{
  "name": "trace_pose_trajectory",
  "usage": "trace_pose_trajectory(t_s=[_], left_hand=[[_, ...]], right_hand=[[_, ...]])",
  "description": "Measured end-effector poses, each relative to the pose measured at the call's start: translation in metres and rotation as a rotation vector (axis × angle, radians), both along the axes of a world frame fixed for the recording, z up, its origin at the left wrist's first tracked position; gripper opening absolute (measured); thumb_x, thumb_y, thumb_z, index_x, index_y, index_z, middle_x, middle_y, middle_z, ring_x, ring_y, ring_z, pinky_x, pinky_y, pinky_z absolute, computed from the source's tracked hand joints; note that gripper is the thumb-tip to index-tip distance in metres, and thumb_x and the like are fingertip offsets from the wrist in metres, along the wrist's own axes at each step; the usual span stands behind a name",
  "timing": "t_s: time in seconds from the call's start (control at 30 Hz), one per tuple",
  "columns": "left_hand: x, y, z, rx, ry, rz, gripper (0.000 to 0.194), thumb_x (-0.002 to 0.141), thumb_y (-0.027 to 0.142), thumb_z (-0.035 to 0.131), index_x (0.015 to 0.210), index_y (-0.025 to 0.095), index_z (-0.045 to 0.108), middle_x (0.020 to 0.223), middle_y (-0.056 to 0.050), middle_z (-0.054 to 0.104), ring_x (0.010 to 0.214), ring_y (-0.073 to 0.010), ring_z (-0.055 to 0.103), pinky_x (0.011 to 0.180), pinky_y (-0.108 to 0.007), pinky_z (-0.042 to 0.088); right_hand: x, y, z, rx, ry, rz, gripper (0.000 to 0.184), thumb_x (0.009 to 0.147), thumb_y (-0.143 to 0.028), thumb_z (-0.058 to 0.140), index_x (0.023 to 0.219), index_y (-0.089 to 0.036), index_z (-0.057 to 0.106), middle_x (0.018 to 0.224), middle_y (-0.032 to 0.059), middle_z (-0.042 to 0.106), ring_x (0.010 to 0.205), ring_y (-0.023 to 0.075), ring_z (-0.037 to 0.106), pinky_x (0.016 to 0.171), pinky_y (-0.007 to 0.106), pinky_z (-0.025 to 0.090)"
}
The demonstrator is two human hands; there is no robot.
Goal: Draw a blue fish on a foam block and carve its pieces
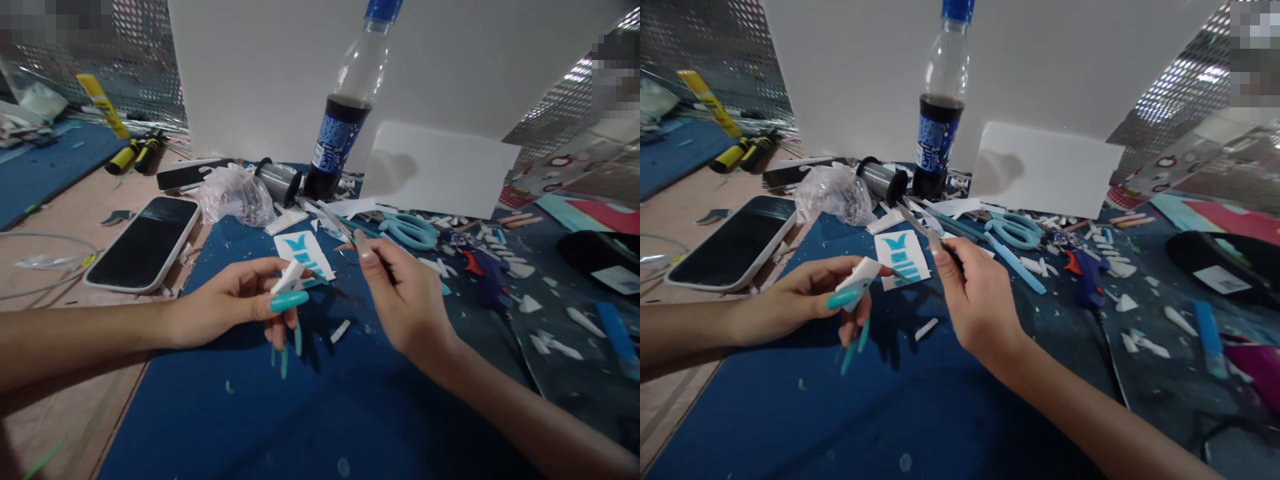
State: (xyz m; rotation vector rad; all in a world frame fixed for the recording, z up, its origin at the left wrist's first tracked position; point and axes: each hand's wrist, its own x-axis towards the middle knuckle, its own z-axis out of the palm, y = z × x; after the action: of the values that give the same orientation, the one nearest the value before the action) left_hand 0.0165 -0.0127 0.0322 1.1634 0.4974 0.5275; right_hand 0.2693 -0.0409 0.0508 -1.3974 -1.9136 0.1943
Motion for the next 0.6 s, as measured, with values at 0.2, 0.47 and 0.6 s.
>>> trace_pose_trajectory(t_s=[0.2,0.47,0.6], left_hand=[[0.001,0.004,0.001,-0.019,0.010,-0.064,0.056,0.088,0.071,0.081,0.096,0.016,0.070,0.069,-0.001,0.070,0.045,-0.0091,0.056,0.046,-0.020,0.047],[0.000,0.001,0.000,0.071,0.097,0.024,0.069,0.086,0.085,0.070,0.084,0.016,0.064,0.062,-0.001,0.065,0.040,-0.0106,0.053,0.040,-0.021,0.045],[-0.004,-0.006,-0.001,0.276,0.177,0.245,0.050,0.093,0.061,0.080,0.112,0.018,0.063,0.082,0.000,0.069,0.066,-0.0147,0.068,0.060,-0.022,0.058]], right_hand=[[-0.027,-0.015,0.014,-0.582,0.580,0.196,0.035,0.091,-0.052,0.076,0.096,-0.018,0.077,0.068,-0.0025,0.053,0.059,0.0120,0.044,0.054,0.026,0.042],[-0.030,-0.021,0.014,-0.770,0.816,0.135,0.031,0.077,-0.048,0.087,0.088,-0.019,0.082,0.071,0.0007,0.061,0.060,0.0115,0.046,0.052,0.025,0.038],[-0.028,-0.021,0.010,-0.837,0.907,0.106,0.035,0.072,-0.049,0.092,0.087,-0.019,0.081,0.073,0.0010,0.064,0.061,0.0113,0.051,0.051,0.023,0.042]])
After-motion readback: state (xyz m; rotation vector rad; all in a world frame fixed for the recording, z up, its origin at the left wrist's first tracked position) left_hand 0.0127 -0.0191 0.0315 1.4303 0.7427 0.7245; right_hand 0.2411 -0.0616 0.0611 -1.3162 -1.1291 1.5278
